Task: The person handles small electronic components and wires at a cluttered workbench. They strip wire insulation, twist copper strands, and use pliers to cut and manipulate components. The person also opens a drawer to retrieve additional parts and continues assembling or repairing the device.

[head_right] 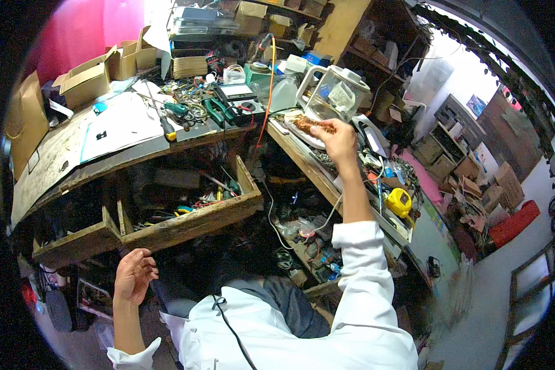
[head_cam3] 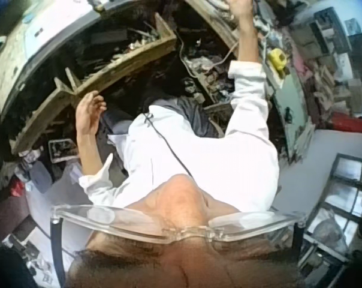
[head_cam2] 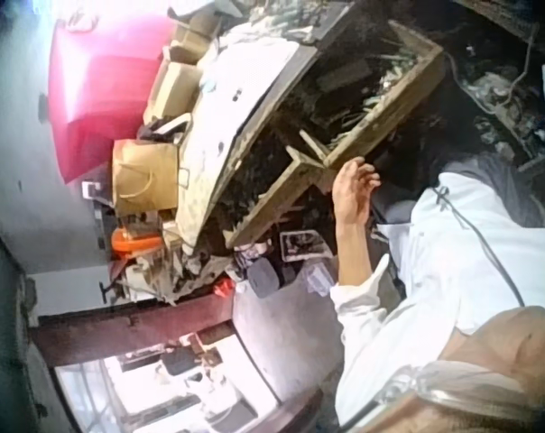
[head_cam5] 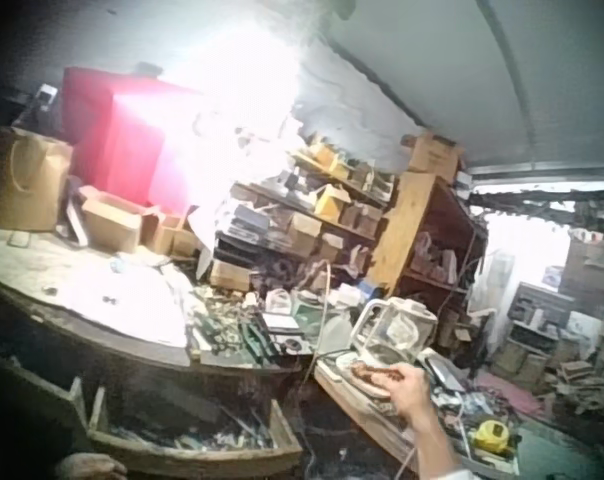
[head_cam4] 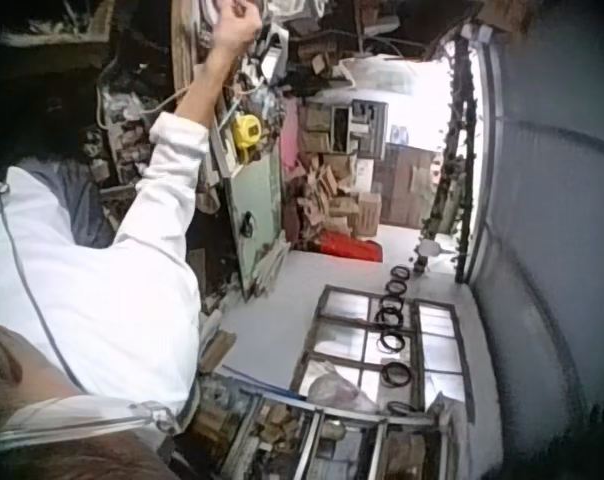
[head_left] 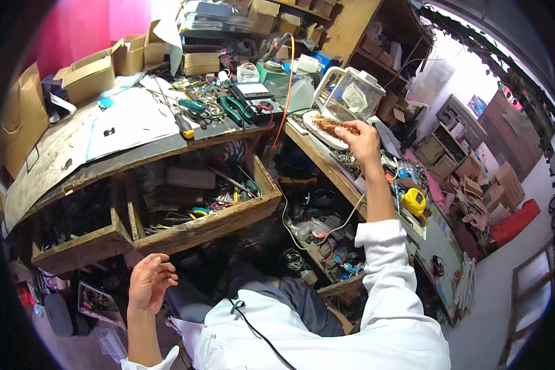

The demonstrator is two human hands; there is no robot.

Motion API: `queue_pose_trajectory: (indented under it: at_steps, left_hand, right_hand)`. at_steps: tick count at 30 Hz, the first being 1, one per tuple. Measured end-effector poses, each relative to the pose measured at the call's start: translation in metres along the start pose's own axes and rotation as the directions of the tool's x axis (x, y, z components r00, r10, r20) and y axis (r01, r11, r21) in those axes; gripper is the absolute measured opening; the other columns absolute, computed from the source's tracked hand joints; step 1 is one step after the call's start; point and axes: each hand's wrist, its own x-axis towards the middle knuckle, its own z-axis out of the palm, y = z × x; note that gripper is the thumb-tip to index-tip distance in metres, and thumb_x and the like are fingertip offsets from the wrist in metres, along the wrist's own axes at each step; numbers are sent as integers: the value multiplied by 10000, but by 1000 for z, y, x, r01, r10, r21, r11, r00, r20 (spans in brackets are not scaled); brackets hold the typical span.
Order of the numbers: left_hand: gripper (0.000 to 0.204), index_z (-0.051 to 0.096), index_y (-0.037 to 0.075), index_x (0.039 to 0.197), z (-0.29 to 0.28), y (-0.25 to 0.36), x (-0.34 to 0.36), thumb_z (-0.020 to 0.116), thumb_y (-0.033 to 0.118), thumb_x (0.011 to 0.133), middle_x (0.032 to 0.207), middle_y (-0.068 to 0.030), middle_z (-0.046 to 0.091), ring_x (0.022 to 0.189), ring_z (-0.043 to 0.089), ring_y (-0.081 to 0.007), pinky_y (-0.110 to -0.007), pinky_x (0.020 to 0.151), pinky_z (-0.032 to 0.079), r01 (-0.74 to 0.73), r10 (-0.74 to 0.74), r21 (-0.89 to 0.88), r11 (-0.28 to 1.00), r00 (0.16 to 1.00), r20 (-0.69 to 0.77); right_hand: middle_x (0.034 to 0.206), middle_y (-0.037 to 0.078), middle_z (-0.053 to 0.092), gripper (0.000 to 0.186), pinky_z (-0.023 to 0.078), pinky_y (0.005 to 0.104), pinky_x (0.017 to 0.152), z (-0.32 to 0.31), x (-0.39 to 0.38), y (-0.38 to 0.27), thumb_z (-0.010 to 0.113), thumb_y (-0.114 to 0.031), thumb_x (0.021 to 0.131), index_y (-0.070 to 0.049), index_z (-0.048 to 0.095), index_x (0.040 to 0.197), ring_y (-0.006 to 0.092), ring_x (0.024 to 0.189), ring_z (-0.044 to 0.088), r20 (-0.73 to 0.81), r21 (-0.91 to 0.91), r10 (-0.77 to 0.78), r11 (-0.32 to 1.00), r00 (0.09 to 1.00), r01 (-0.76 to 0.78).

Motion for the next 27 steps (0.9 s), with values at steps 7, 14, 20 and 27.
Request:
queue_pose_trajectory:
  at_steps: [7,14,20,27]
  left_hand:
    - [171,663,7,1042,-10,-6,-5,623,169,1006,854,-125,718,707,711,-216,-316,626,618,0,1,-62,998,1000,5]
    - [175,651,43,1031,-18,-11,-6,614,214,1023,840,-74,690,679,682,-179,-291,595,599,8,-9,-30,1000,999,-36]
    - [164,660,21,1038,-19,-14,-9,614,175,1010,840,-99,707,689,698,-194,-308,610,609,4,-7,-55,998,999,-47]
    - [168,658,8,1028,-18,-27,-7,606,167,1008,837,-118,715,678,702,-205,-318,614,611,36,-37,-41,999,998,-41]
  right_hand:
    - [883,96,769,386,530,294,747,-6,65,75,874,-273,758,3,775,1010,153,795,704,50,93,139,985,989,-143]
    - [975,136,762,463,539,372,822,-6,75,101,879,-385,726,-60,753,1030,262,918,721,-17,-161,43,986,999,-45]
    - [1064,172,746,463,542,456,895,-6,46,38,798,-465,777,-134,731,1093,359,1035,702,71,-550,24,835,997,19]
    - [1193,191,688,487,502,490,991,-18,37,16,810,-354,791,-122,700,1206,382,1161,627,110,-628,-29,773,993,92]
